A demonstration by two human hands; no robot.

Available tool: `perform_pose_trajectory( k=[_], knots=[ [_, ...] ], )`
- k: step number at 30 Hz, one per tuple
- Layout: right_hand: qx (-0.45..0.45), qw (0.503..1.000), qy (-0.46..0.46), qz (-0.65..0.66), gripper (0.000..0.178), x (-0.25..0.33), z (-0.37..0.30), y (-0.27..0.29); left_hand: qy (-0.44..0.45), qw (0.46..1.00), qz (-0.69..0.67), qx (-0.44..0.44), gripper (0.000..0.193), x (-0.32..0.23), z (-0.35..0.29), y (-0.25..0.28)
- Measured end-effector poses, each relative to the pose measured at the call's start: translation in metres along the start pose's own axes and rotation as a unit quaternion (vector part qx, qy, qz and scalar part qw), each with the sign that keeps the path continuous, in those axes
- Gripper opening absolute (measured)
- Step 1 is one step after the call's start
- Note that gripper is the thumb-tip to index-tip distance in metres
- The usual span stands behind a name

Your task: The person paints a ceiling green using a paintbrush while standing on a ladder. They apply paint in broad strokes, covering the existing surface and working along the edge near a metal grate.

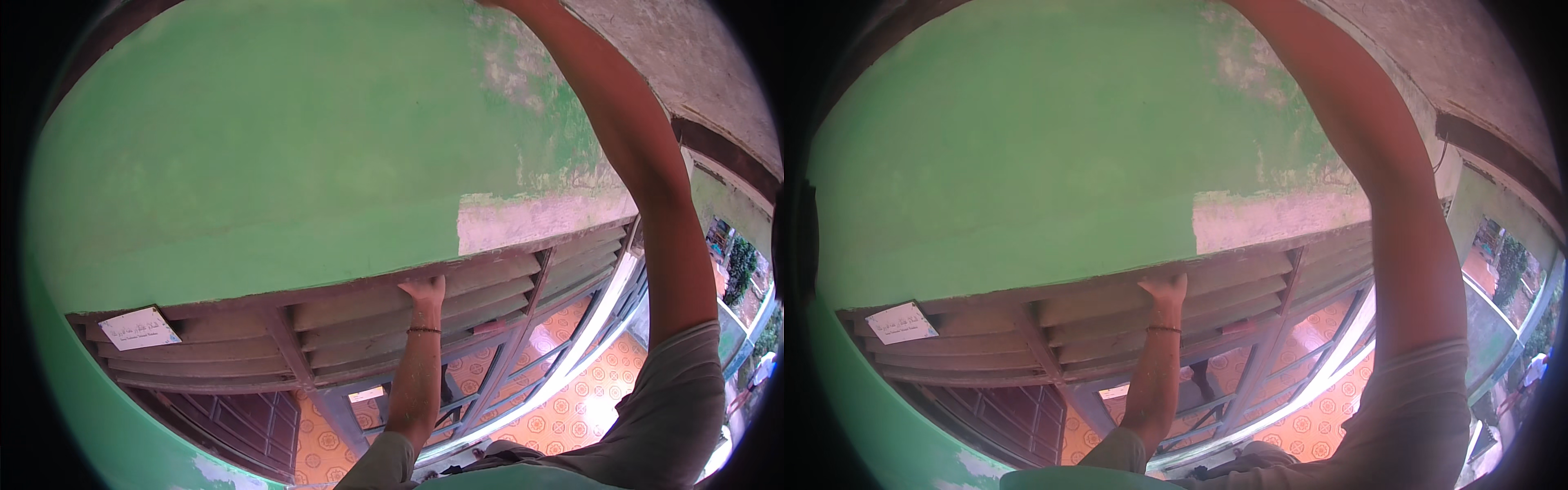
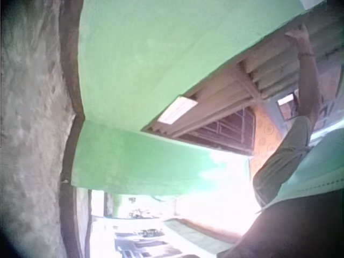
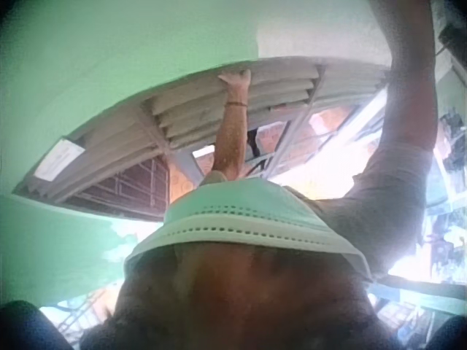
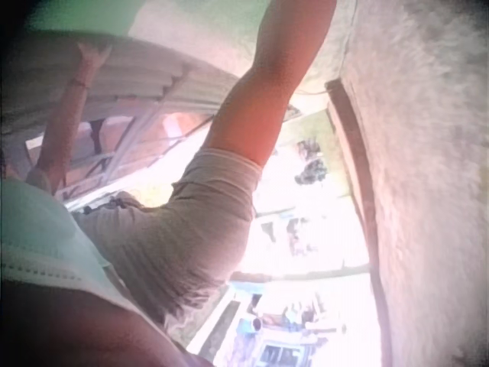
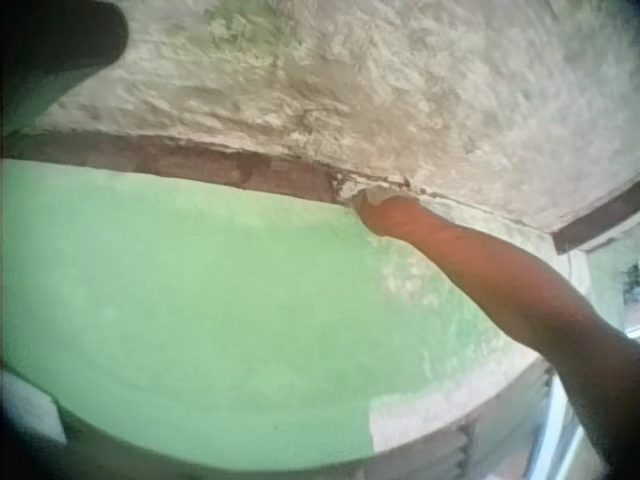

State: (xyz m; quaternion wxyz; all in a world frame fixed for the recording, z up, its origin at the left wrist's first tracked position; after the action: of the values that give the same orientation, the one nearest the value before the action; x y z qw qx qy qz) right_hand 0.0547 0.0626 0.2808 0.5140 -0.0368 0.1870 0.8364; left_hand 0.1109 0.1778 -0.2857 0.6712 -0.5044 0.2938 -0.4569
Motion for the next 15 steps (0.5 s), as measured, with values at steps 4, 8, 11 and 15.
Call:
perform_pose_trajectory(
  k=[4,8,11,15],
  knots=[
    [0.014,0.995,0.034,-0.095,0.053,-0.009,0.038,-0.002,-0.002,1.0,0.008,0.015,0.069,0.008,-0.012,-0.019],
    [-0.146,0.98,0.059,-0.118,0.05,-0.057,0.046,-0.055,-0.002,1.0,0.019,0.0,0.067,0.009,-0.015,-0.005],
    [-0.109,0.985,0.08,-0.107,0.052,-0.025,0.051,-0.045,-0.018,0.999,0.026,-0.004,0.067,0.001,-0.004,-0.001],
    [0.032,0.98,0.088,-0.175,0.051,-0.019,0.077,-0.03,-0.03,0.995,0.09,0.016,0.079,0.006,0.001,0.007]
  ],
)
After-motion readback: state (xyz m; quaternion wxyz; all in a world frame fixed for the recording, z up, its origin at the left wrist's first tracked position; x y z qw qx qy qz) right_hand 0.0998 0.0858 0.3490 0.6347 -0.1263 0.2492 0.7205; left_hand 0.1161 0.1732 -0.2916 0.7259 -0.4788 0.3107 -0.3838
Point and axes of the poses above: each hand's wrist, its own z-axis towards the middle knuckle, its own y-axis out of the back of the hand, x = y × z, the point moved 2 cm from there along z, towards the middle knuckle, and after that the axes turned 6 degrees about z, right-handed, at the moved point
